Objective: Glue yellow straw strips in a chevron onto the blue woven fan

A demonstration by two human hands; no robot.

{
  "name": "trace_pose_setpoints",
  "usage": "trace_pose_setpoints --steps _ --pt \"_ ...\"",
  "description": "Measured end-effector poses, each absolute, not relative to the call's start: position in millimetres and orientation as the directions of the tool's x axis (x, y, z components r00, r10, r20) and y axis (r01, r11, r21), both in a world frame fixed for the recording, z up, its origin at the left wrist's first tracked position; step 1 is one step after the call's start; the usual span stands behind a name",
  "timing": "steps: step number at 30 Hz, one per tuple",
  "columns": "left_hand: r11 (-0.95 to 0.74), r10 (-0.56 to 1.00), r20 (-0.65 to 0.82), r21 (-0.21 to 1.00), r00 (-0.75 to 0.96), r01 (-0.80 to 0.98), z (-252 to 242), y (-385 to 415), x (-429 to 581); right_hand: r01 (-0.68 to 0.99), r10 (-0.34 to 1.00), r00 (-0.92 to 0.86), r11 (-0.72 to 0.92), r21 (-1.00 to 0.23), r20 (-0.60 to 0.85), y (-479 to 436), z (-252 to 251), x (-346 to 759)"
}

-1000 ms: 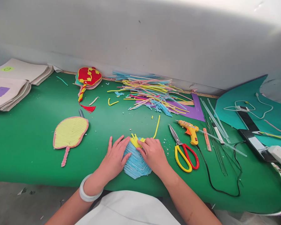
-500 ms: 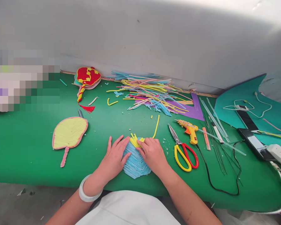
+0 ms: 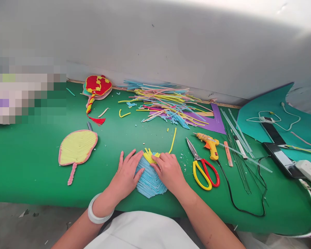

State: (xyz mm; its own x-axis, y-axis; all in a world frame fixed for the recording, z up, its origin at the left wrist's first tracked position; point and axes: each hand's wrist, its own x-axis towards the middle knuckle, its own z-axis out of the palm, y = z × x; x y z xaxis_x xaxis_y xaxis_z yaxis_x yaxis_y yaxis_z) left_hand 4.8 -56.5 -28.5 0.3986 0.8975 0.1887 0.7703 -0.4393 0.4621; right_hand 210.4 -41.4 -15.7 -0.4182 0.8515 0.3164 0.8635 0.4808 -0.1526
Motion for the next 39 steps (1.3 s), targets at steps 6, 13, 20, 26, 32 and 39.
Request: trace_pose_setpoints --steps 6,13,20,26,32,39 --pt "-0.444 0.896 0.235 0.466 0.377 0.765 -28.1 -56.6 4.5 0.859 0.844 -0.420 0.489 -0.155 0.332 -41.3 -16.6 210.6" --pt "-0.409 0.910 0.282 0.496 0.303 0.766 -26.6 -55.2 3.9 0.863 0.848 -0.420 0.484 -0.147 0.323 -41.0 -16.2 210.9" --pt "-0.402 0.915 0.244 0.501 0.320 0.767 -26.1 -54.8 4.7 0.865 0.853 -0.409 0.475 -0.159 0.323 -41.5 -15.8 210.8" --pt "-0.411 0.911 0.213 0.496 0.352 0.765 -26.2 -55.1 4.5 0.863 0.854 -0.409 0.476 -0.168 0.321 -41.7 -15.9 211.0" --pt "-0.424 0.905 0.201 0.470 0.374 0.774 -26.4 -55.2 4.2 0.862 0.854 -0.414 0.479 -0.167 0.315 -41.6 -16.1 211.3" --pt "-0.430 0.902 0.204 0.463 0.379 0.775 -26.1 -55.6 5.5 0.860 0.850 -0.424 0.486 -0.154 0.312 -41.3 -17.9 211.7"
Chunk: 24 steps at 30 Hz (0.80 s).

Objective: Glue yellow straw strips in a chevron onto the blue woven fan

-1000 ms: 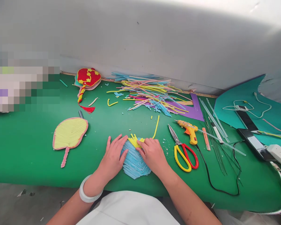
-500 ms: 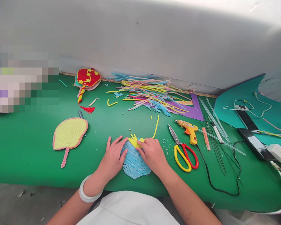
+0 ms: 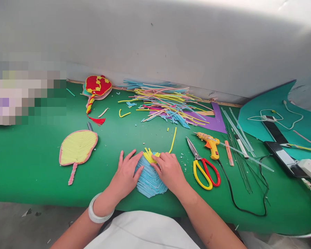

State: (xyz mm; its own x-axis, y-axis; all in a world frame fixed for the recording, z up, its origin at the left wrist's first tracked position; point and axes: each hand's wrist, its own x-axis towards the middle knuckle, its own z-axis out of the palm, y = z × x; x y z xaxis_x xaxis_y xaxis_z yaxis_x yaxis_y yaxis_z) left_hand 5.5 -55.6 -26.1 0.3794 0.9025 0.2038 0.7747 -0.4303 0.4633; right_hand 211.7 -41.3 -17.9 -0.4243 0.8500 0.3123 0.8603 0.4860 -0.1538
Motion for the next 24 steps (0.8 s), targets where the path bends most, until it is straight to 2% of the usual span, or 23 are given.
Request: trace_pose_setpoints --steps 17,24 --pt "-0.551 0.817 0.022 0.323 0.576 0.769 2.6 -27.1 -6.2 0.852 0.844 -0.427 0.495 -0.167 0.324 -41.4 -16.5 211.3" --pt "-0.536 0.824 0.036 0.373 0.565 0.757 3.3 -22.5 -2.5 0.843 0.837 -0.431 0.506 -0.181 0.336 -41.2 -14.9 212.7"
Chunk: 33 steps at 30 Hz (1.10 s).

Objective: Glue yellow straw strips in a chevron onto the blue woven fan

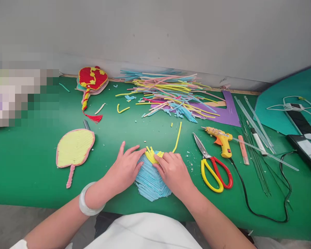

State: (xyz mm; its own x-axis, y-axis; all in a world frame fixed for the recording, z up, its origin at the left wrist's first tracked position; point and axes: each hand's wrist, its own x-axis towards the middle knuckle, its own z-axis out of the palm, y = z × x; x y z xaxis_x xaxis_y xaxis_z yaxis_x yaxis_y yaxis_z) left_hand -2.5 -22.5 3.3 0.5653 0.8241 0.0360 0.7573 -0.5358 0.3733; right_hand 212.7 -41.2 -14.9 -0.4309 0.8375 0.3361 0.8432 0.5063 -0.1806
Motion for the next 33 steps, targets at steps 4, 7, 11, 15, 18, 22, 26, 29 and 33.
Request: trace_pose_setpoints --steps 4,7,11,15,18,22,26,29,33 --pt "-0.528 0.840 0.111 0.391 0.531 0.753 -3.2 -23.8 1.0 0.843 0.839 -0.428 0.505 -0.187 0.335 -41.4 -13.3 212.5" --pt "-0.532 0.841 0.150 0.403 0.520 0.744 -6.9 -25.9 1.7 0.841 0.839 -0.427 0.505 -0.193 0.336 -41.4 -12.4 212.1" --pt "-0.517 0.849 0.155 0.439 0.505 0.735 -7.4 -27.5 -0.3 0.834 0.842 -0.422 0.506 -0.220 0.335 -41.1 -11.8 211.9" --pt "-0.527 0.844 0.180 0.454 0.505 0.719 -6.2 -27.8 -2.5 0.832 0.843 -0.421 0.506 -0.226 0.335 -41.1 -10.9 212.0" --pt "-0.524 0.847 0.189 0.465 0.497 0.714 -6.0 -27.5 -4.0 0.831 0.845 -0.421 0.505 -0.233 0.329 -40.8 -8.8 211.7" --pt "-0.553 0.830 0.220 0.444 0.512 0.706 -2.7 -21.7 -7.6 0.838 0.852 -0.406 0.491 -0.239 0.331 -39.3 -4.3 210.6" --pt "-0.604 0.794 0.208 0.381 0.571 0.700 6.4 -5.5 -11.4 0.839 0.852 -0.396 0.487 -0.241 0.343 -38.3 -1.4 209.5" --pt "-0.650 0.751 0.164 0.350 0.639 0.675 11.0 10.6 -11.5 0.833 0.851 -0.402 0.493 -0.252 0.339 -38.3 -1.2 209.7" --pt "-0.713 0.677 0.096 0.331 0.730 0.618 9.9 28.4 -8.4 0.831 0.855 -0.395 0.488 -0.265 0.336 -38.2 -1.9 211.5"
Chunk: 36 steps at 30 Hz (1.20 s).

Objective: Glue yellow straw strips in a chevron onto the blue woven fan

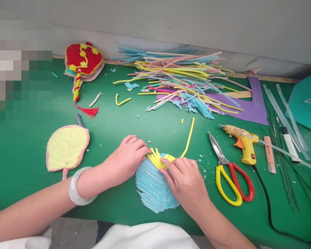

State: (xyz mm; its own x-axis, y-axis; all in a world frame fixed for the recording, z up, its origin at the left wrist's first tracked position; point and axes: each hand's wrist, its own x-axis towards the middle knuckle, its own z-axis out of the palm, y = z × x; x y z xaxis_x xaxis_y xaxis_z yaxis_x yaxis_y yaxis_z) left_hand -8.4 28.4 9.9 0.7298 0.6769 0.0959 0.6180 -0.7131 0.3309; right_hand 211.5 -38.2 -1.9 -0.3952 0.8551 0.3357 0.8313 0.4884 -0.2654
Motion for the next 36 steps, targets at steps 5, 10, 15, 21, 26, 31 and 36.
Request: trace_pose_setpoints --steps 5,10,15,21,26,31,36 --pt "-0.744 0.617 0.017 0.338 0.787 0.576 7.7 40.1 -6.1 0.832 0.865 -0.392 0.478 -0.281 0.312 -37.1 -2.2 213.0" --pt "-0.779 0.571 -0.029 0.296 0.821 0.552 10.5 47.8 -6.1 0.827 0.866 -0.395 0.481 -0.291 0.306 -35.8 -1.4 212.5" --pt "-0.840 0.495 -0.041 0.232 0.868 0.491 15.1 53.7 -4.2 0.834 0.871 -0.398 0.474 -0.284 0.286 -36.0 0.2 212.2" --pt "-0.872 0.442 -0.026 0.220 0.896 0.437 15.9 56.3 -1.7 0.831 0.875 -0.400 0.472 -0.293 0.274 -36.2 0.3 212.8" --pt "-0.874 0.443 -0.021 0.215 0.896 0.437 14.3 55.7 -2.0 0.825 0.872 -0.403 0.477 -0.304 0.277 -36.3 -0.7 212.1" --pt "-0.873 0.447 -0.024 0.205 0.894 0.442 13.1 55.0 -2.7 0.832 0.875 -0.366 0.460 -0.309 0.316 -34.8 7.1 216.5" --pt "-0.878 0.438 -0.022 0.202 0.899 0.433 13.0 54.9 -2.7 0.868 0.886 -0.285 0.401 -0.294 0.366 -40.7 16.2 222.8"
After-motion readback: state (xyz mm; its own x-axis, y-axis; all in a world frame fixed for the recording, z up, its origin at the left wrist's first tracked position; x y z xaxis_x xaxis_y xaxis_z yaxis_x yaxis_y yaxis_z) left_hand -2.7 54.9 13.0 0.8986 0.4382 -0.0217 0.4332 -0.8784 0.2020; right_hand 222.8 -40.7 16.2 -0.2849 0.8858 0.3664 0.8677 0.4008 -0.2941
